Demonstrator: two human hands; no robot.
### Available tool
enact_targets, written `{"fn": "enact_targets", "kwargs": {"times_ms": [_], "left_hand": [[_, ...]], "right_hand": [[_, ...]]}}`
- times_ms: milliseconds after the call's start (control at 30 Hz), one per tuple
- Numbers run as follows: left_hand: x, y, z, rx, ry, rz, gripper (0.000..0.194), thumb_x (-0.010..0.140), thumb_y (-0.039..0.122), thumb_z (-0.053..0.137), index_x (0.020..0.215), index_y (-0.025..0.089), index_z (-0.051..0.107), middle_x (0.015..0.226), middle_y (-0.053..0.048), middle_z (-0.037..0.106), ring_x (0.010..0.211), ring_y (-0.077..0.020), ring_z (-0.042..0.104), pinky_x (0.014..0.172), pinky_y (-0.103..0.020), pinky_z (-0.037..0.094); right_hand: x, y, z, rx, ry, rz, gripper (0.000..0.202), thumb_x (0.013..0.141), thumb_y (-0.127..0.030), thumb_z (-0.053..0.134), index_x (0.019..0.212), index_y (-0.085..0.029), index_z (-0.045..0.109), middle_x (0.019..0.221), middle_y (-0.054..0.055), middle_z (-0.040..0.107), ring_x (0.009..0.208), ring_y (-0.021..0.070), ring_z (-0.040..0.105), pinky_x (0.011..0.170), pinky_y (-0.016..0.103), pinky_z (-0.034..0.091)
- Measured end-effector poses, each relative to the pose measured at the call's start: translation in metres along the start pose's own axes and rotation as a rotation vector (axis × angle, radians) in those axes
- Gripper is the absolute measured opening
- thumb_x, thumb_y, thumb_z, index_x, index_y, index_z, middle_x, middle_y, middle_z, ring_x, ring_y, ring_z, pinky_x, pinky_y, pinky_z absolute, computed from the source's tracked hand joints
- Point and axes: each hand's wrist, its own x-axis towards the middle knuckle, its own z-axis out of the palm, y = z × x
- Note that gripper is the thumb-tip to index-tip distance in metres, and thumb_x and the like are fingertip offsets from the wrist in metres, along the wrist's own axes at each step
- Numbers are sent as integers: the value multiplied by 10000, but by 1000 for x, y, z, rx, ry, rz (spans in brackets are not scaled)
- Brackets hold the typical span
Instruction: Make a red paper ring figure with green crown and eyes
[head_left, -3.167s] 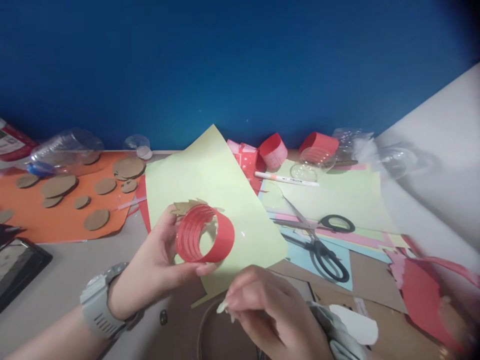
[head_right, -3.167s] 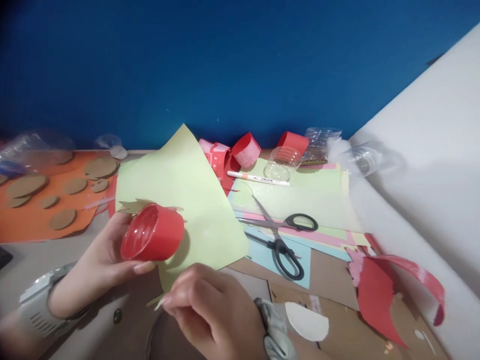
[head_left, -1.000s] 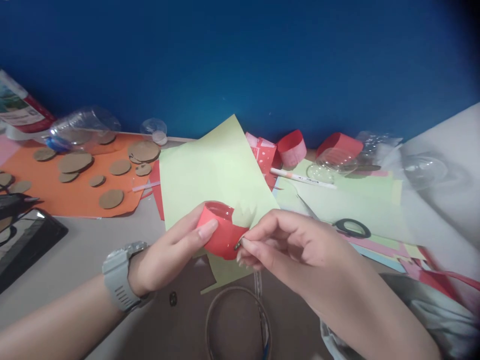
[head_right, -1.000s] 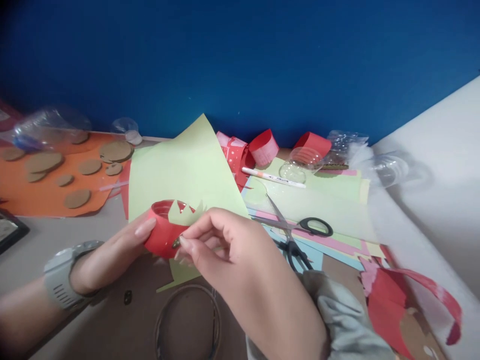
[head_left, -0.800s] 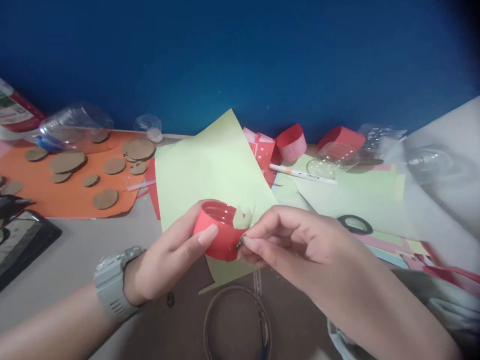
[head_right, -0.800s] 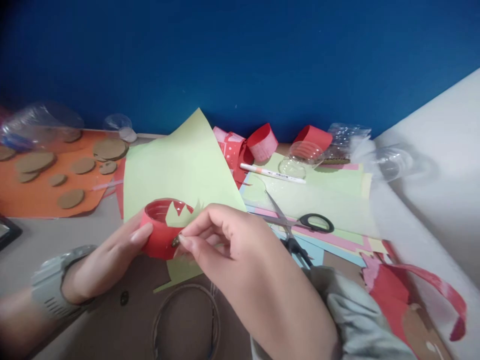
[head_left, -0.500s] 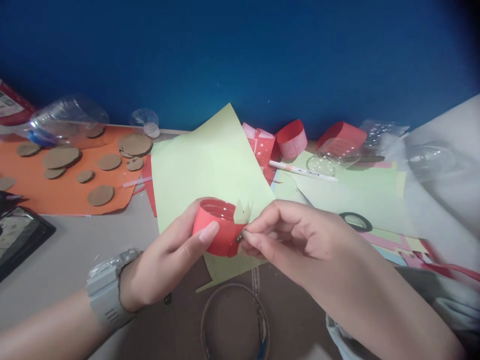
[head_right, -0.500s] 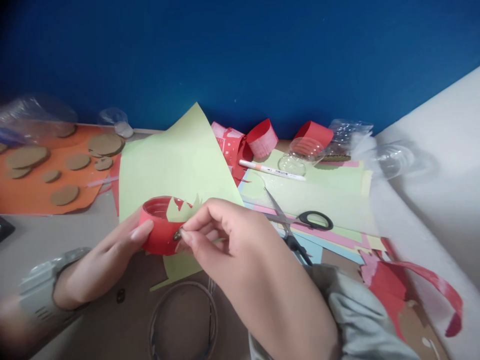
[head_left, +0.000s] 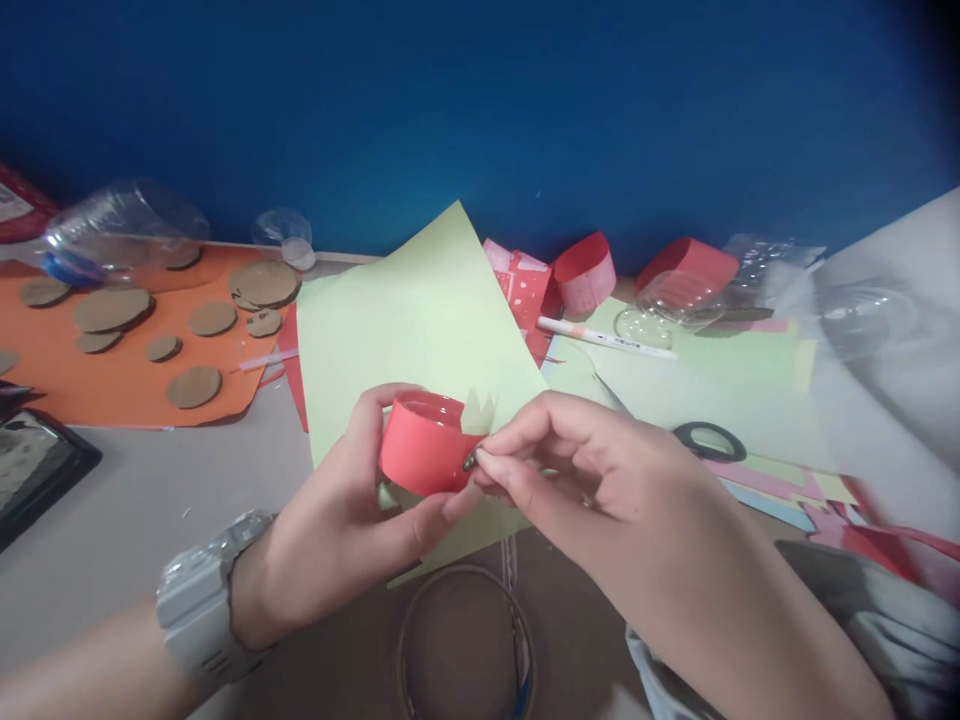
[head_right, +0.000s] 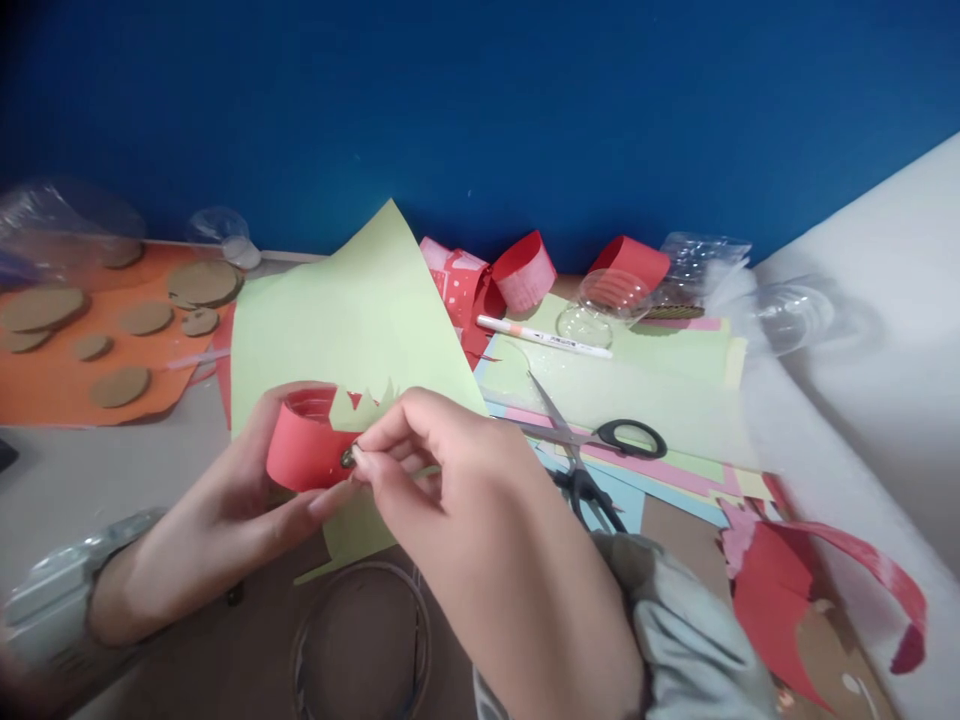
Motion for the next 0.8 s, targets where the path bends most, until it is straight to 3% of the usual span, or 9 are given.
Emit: {"fn": "enact_targets", "kwargs": {"times_ms": [267, 600, 800], "left_hand": [[4, 4, -2, 11, -3, 76, 478, 918, 315, 643, 1350, 250, 448, 1310, -49, 584, 1240, -257, 521, 943, -307, 487], [5, 6, 2, -46, 12, 33, 449, 953, 329, 600, 1370, 266, 447, 1382, -49, 558, 1270, -248, 516, 1056, -343, 420], [2, 7, 1, 47, 39, 75, 443, 941, 314, 610, 1349, 237, 456, 1339, -67, 583, 1213, -249, 551, 1022, -335, 430]], "right_hand": [[0, -1, 2, -27, 32, -47, 171, 890, -114, 584, 789, -250, 610, 729, -66, 705, 600, 91, 642, 573, 175, 495], [1, -2, 5, 23, -5, 18, 151, 907, -134, 569, 806, -240, 609, 796, -48, 737, 719, 121, 703, 636, 209, 524], [-2, -2, 6, 65, -7, 4, 151, 911, -132, 569, 802, -225, 620, 800, -30, 750, 749, 133, 718, 662, 209, 539]]}}
